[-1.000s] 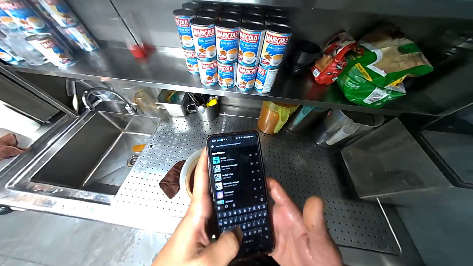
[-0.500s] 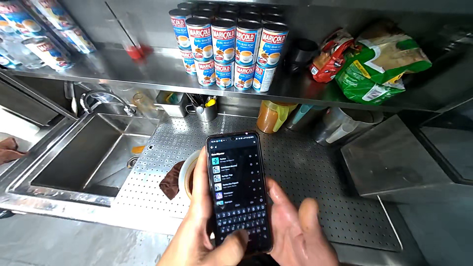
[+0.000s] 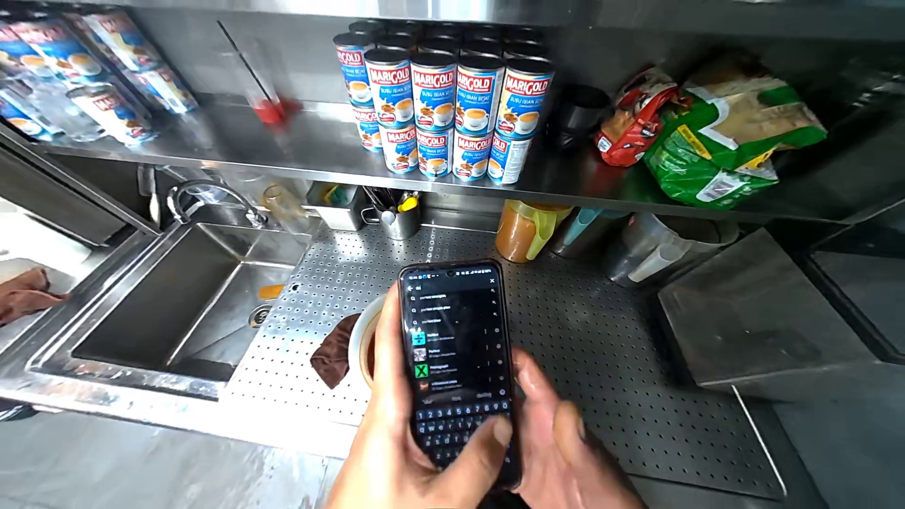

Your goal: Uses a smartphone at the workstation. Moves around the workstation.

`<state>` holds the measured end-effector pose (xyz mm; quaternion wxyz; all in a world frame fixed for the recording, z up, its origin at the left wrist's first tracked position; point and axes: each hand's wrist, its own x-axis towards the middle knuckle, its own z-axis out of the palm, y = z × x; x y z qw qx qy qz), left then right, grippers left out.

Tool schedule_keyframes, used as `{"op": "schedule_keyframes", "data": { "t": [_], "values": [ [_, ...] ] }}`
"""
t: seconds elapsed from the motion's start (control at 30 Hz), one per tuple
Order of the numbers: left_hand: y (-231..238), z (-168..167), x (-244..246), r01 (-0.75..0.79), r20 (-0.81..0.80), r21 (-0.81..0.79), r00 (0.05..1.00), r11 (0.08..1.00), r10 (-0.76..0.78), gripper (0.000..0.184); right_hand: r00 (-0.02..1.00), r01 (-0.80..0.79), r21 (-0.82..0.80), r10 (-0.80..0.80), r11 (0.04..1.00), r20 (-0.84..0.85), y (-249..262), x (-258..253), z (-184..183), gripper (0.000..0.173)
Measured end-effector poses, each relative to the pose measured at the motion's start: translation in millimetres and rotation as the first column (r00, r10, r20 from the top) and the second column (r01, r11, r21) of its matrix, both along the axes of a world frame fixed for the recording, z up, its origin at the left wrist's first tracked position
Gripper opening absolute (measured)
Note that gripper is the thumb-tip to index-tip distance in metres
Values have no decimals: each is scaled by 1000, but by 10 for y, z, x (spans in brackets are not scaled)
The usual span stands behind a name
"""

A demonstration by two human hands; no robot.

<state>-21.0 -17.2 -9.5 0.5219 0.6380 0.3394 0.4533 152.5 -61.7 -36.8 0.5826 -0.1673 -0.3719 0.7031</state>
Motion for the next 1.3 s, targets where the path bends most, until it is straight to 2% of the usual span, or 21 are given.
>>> {"op": "schedule_keyframes", "data": {
  "t": [0.13, 0.33, 0.5, 0.7, 1.1, 1.3],
  "values": [
    [28, 1, -38, 106, 88, 15, 990, 994, -107, 130, 1000, 2, 31, -2, 1000, 3, 12, -1, 3, 77],
    [52, 2, -73, 160, 73, 31, 984, 987, -162, 138, 1000, 2, 7, -2, 1000, -12, 16, -6, 26, 79],
    [49, -19, -95, 164, 63, 32, 984, 986, -166, 140, 1000, 15, -67, -14, 998, 21, 17, -16, 83, 84],
    [42, -17, -115, 184, 73, 17, 980, 983, -184, 141, 1000, 1, 7, -1, 1000, -14, 21, -22, 9, 82],
    [22, -17, -112, 217, 88, 0, 972, 976, -216, 141, 1000, 0, 11, 0, 1000, -28, -5, 2, -9, 82],
    [-7, -2, -127, 192, 28, 8, 981, 981, -193, 140, 1000, 0, 9, 0, 1000, 2, -16, 2, -13, 82]
  ]
}}
